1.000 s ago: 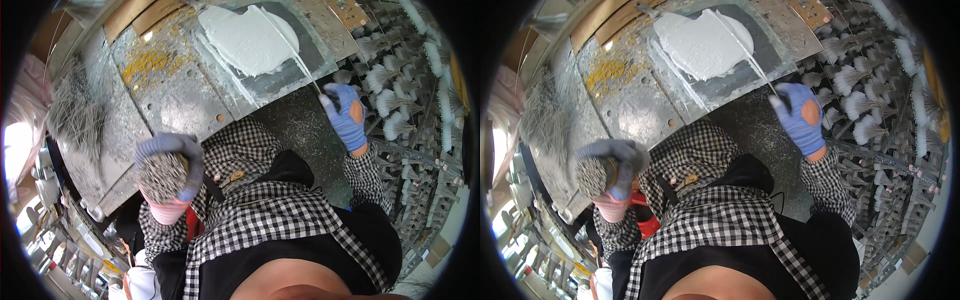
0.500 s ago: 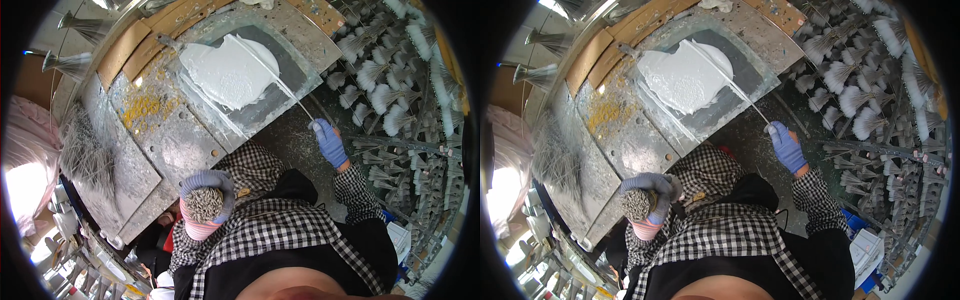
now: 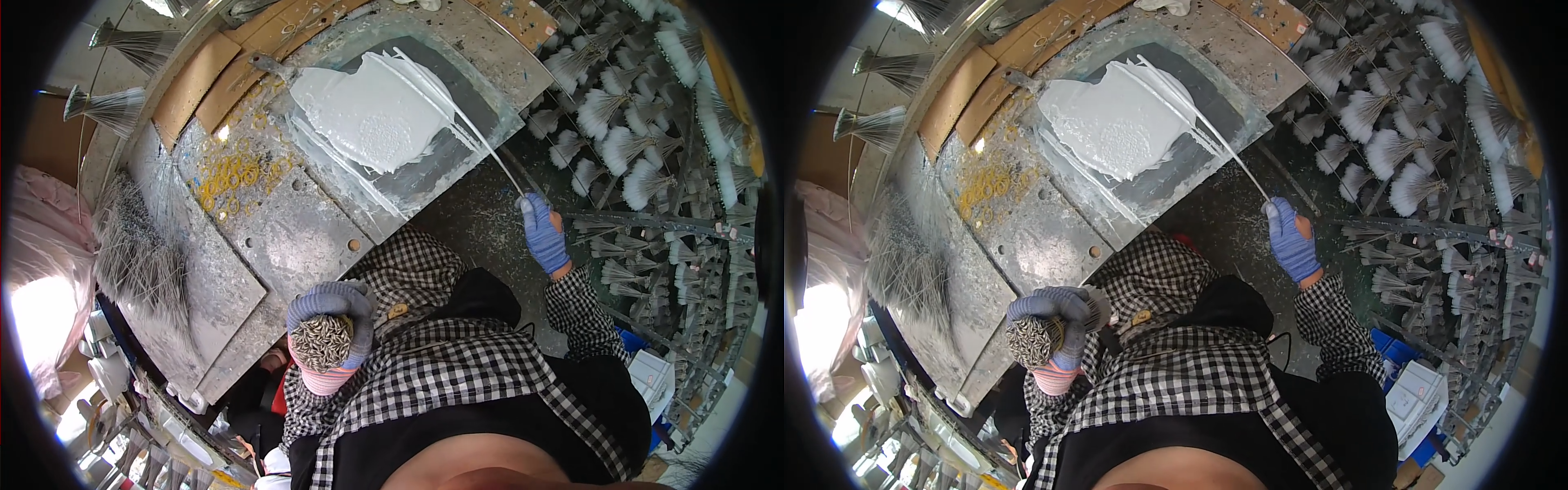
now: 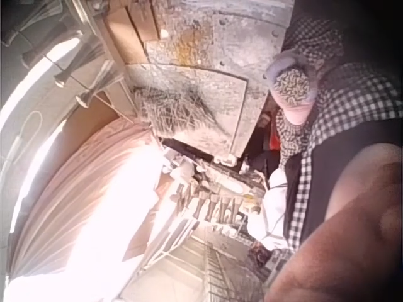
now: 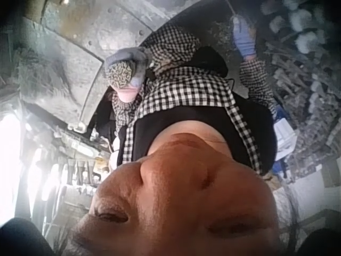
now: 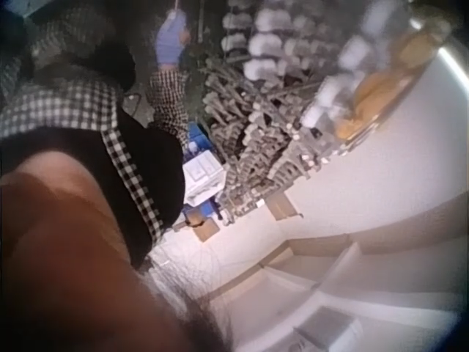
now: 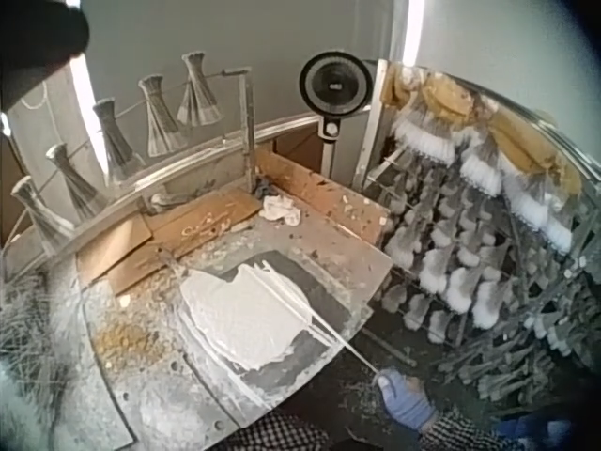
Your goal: The recorder bundles and aligns brush bristles at a manufacturing workbench.
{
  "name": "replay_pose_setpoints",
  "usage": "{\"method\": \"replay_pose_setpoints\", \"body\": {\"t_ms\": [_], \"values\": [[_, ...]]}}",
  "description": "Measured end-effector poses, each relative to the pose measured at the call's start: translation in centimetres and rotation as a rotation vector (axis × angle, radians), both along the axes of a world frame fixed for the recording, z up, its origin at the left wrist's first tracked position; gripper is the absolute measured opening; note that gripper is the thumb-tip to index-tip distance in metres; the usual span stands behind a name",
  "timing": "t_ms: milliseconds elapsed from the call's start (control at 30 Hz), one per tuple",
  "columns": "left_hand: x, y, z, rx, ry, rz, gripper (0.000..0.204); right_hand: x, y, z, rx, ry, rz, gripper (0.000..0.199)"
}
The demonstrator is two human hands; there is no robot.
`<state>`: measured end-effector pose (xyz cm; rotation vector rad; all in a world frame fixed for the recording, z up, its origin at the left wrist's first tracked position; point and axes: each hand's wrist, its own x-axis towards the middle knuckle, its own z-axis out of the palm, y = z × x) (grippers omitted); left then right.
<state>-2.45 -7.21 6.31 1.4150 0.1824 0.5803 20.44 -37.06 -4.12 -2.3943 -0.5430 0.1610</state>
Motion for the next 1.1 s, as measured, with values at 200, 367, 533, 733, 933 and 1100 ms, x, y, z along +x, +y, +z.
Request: {"method": "replay_pose_setpoints", "body": {"t_ms": [200,367,533,733,933,1100], "values": [[-0.8,0.3,-0.1,0.057,0.016,0.047,0.045,-2.8,0.7,-0.4,0.066,0.139,0.034,0.027],[-1.0,0.3,-0.2,0.047,0.043,0.070,0.045,-5.1,1.0,-0.6,0.091,0.173,0.076,0.025],[-1.1,0.7,-0.4,0.128,0.005,0.072,0.044,-5.6,0.9,-1.2,0.198,0.095,0.131,0.023],[-1.0,0.9,-0.4,0.101,-0.011,0.098,0.043,-4.5,0.9,-0.5,0.043,0.188,0.030,0.024],[-0.9,0.8,-0.7,0.077,-0.037,0.094,0.043,-6.2,1.1,-1.2,0.103,0.113,0.126,0.024],[-0.9,0.9,-0.8,0.110,-0.045,0.107,0.043,-5.7,1.0,-0.9,0.054,0.195,0.092,0.021]]}}
